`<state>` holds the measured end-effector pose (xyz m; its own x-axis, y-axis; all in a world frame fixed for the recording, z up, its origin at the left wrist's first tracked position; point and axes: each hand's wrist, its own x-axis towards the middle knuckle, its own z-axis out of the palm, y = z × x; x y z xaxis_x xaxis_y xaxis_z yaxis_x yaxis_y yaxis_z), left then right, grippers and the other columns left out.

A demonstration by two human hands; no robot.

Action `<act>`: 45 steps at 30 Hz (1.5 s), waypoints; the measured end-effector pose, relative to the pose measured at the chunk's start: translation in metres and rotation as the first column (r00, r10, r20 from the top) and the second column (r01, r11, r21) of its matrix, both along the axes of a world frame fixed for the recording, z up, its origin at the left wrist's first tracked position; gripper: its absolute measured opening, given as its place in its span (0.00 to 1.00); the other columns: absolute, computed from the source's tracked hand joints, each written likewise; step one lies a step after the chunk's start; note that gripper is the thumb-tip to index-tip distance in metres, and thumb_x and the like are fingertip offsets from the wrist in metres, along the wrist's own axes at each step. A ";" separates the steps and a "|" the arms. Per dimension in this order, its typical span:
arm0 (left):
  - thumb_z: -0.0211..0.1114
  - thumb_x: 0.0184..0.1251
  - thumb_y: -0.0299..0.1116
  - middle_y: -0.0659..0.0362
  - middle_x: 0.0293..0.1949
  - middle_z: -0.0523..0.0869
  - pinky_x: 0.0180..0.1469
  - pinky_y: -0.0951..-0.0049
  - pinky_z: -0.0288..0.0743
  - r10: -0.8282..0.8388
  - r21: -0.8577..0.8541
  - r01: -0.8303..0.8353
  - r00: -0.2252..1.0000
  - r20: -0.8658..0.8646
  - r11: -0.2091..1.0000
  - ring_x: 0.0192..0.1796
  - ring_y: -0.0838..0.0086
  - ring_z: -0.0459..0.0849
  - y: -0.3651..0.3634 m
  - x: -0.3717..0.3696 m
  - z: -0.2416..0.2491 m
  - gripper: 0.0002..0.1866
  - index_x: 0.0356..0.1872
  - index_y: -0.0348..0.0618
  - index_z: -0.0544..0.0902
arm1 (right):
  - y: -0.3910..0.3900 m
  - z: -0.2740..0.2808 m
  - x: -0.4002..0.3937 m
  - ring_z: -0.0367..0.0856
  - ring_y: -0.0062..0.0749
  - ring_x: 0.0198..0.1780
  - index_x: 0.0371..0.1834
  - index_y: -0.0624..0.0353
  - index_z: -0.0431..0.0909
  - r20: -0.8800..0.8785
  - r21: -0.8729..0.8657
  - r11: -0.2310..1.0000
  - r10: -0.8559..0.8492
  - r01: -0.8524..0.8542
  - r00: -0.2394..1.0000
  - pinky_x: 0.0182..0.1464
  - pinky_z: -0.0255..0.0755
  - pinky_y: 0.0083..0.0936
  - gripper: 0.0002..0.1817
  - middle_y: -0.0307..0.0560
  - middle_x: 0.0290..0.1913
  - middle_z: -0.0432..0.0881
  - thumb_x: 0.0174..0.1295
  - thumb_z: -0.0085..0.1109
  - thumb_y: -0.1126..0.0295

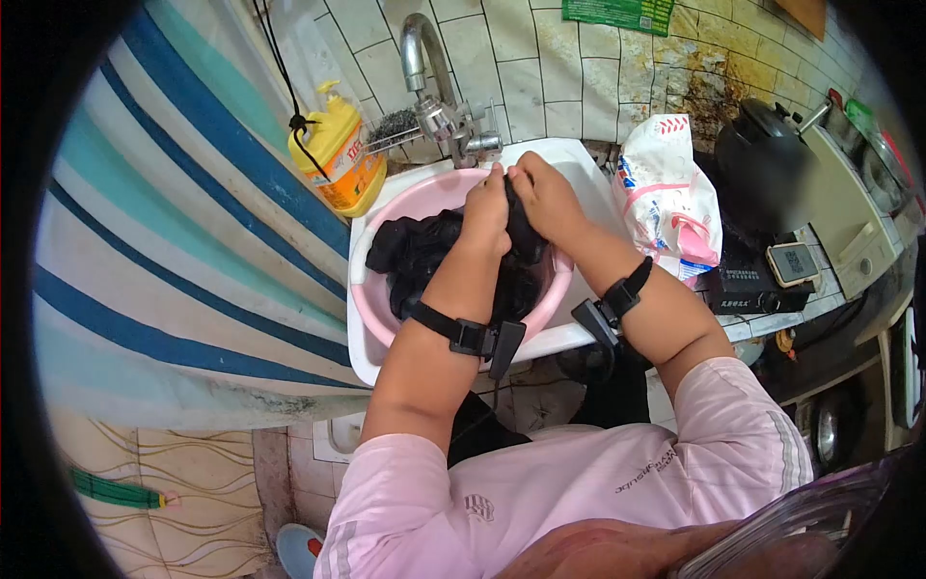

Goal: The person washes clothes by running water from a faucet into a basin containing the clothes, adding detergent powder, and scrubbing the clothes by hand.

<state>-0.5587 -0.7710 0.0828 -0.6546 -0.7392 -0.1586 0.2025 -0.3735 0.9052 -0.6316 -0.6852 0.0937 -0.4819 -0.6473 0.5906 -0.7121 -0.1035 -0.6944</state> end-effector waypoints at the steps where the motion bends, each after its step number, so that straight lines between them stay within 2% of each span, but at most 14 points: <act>1: 0.51 0.71 0.50 0.46 0.50 0.78 0.49 0.60 0.74 -0.002 -0.005 0.002 1.000 0.002 1.000 0.49 0.60 0.79 -0.005 0.000 -0.006 0.29 0.56 0.30 0.72 | 0.006 0.005 0.010 0.76 0.61 0.37 0.35 0.61 0.71 0.002 -0.005 1.000 -0.002 0.002 1.000 0.38 0.68 0.45 0.14 0.62 0.32 0.77 0.66 0.48 0.60; 3: 0.52 0.71 0.49 0.46 0.49 0.79 0.47 0.62 0.74 -0.023 0.089 0.044 0.976 -0.217 0.995 0.49 0.62 0.79 -0.010 0.003 -0.006 0.29 0.55 0.28 0.72 | 0.012 0.013 0.022 0.75 0.61 0.37 0.34 0.61 0.71 -0.174 -0.143 0.984 0.083 -0.108 0.981 0.37 0.69 0.44 0.12 0.62 0.32 0.77 0.66 0.49 0.62; 5: 0.51 0.72 0.50 0.47 0.46 0.80 0.44 0.62 0.75 0.025 0.040 -0.019 0.985 -0.171 0.999 0.46 0.62 0.81 -0.003 0.005 -0.001 0.28 0.53 0.29 0.74 | 0.005 0.007 0.015 0.75 0.62 0.36 0.33 0.61 0.71 -0.212 -0.135 0.983 0.096 -0.127 0.972 0.36 0.69 0.44 0.12 0.63 0.31 0.77 0.65 0.50 0.62; 8: 0.49 0.72 0.50 0.48 0.47 0.80 0.42 0.59 0.76 -0.029 0.055 0.022 0.991 0.134 0.998 0.45 0.61 0.81 0.014 0.007 0.019 0.27 0.55 0.34 0.75 | -0.013 -0.004 -0.019 0.73 0.66 0.35 0.32 0.63 0.68 0.044 -0.009 0.999 0.043 -0.043 0.998 0.36 0.67 0.45 0.14 0.67 0.29 0.75 0.68 0.48 0.62; 12: 0.49 0.72 0.50 0.47 0.51 0.79 0.48 0.58 0.74 -0.125 0.044 0.123 0.991 0.041 0.991 0.50 0.61 0.79 0.017 0.009 0.020 0.27 0.57 0.36 0.74 | -0.010 -0.009 -0.016 0.72 0.66 0.34 0.32 0.64 0.68 0.088 -0.038 0.999 -0.011 0.014 0.996 0.35 0.67 0.44 0.15 0.68 0.29 0.75 0.69 0.47 0.62; 24: 0.48 0.72 0.49 0.50 0.54 0.74 0.60 0.57 0.63 0.055 -0.075 -0.043 0.983 0.177 0.996 0.59 0.63 0.68 -0.009 0.003 0.002 0.22 0.54 0.41 0.72 | -0.005 -0.013 -0.025 0.76 0.55 0.30 0.33 0.62 0.72 0.129 -0.093 0.996 0.005 0.007 0.992 0.34 0.69 0.38 0.15 0.60 0.26 0.77 0.64 0.55 0.59; 26: 0.48 0.72 0.47 0.50 0.52 0.76 0.55 0.55 0.69 -0.005 -0.048 0.010 0.995 0.102 0.999 0.55 0.62 0.74 -0.014 0.000 -0.009 0.20 0.54 0.42 0.72 | 0.001 -0.009 -0.015 0.73 0.42 0.28 0.33 0.63 0.72 0.067 -0.071 0.997 0.034 -0.029 0.997 0.35 0.68 0.32 0.14 0.55 0.27 0.76 0.65 0.55 0.61; 29: 0.49 0.72 0.44 0.52 0.44 0.81 0.47 0.56 0.78 -0.033 0.169 0.044 0.997 -0.066 0.985 0.45 0.63 0.82 0.003 -0.001 -0.009 0.18 0.51 0.40 0.74 | 0.005 -0.006 0.009 0.75 0.50 0.31 0.33 0.62 0.73 -0.183 -0.139 0.987 0.051 -0.078 0.982 0.36 0.69 0.35 0.14 0.59 0.28 0.76 0.64 0.54 0.61; 31: 0.48 0.73 0.46 0.52 0.46 0.80 0.53 0.60 0.72 -0.105 0.111 0.108 0.994 -0.031 0.988 0.50 0.63 0.78 0.009 -0.002 -0.004 0.21 0.51 0.37 0.75 | -0.005 -0.008 -0.006 0.75 0.57 0.34 0.32 0.63 0.72 -0.170 -0.031 0.998 0.052 -0.058 0.984 0.37 0.69 0.38 0.15 0.62 0.30 0.76 0.65 0.52 0.60; 34: 0.49 0.73 0.46 0.51 0.48 0.80 0.53 0.60 0.72 -0.172 0.036 0.171 0.984 0.038 0.985 0.52 0.63 0.78 0.014 0.000 0.006 0.22 0.54 0.36 0.74 | -0.020 -0.015 -0.033 0.76 0.62 0.36 0.30 0.65 0.72 0.159 0.075 0.996 -0.057 0.046 0.986 0.37 0.69 0.43 0.17 0.66 0.32 0.78 0.66 0.49 0.59; 37: 0.50 0.73 0.45 0.51 0.48 0.79 0.52 0.60 0.73 -0.173 0.028 0.173 0.985 0.011 0.985 0.49 0.64 0.79 0.015 0.004 0.009 0.22 0.53 0.35 0.74 | -0.019 -0.022 -0.035 0.77 0.59 0.33 0.31 0.65 0.73 0.128 -0.004 0.997 -0.079 0.080 0.989 0.36 0.69 0.41 0.16 0.64 0.31 0.79 0.66 0.51 0.61; 41: 0.51 0.72 0.44 0.51 0.44 0.79 0.48 0.58 0.76 -0.033 -0.061 0.031 0.999 -0.037 0.998 0.47 0.64 0.80 0.018 0.007 0.017 0.20 0.48 0.35 0.75 | -0.010 -0.012 -0.036 0.78 0.53 0.33 0.34 0.64 0.74 0.240 -0.058 0.995 -0.070 0.086 0.968 0.37 0.70 0.38 0.12 0.61 0.29 0.79 0.64 0.53 0.63; 43: 0.51 0.71 0.41 0.50 0.44 0.78 0.45 0.59 0.78 -0.049 0.003 0.050 0.990 -0.136 0.999 0.47 0.64 0.80 0.015 0.013 0.025 0.18 0.47 0.34 0.74 | -0.013 -0.001 -0.036 0.79 0.49 0.32 0.35 0.63 0.75 0.229 -0.031 0.994 -0.096 0.105 0.969 0.37 0.70 0.35 0.11 0.59 0.28 0.79 0.61 0.56 0.65; 45: 0.56 0.68 0.39 0.54 0.41 0.78 0.50 0.62 0.73 0.177 0.147 -0.170 0.984 -0.032 0.974 0.44 0.65 0.77 0.013 0.017 0.032 0.17 0.50 0.35 0.75 | -0.022 0.009 -0.049 0.80 0.50 0.37 0.39 0.62 0.77 0.181 0.141 0.988 -0.093 0.067 0.979 0.41 0.72 0.36 0.11 0.60 0.32 0.81 0.57 0.57 0.66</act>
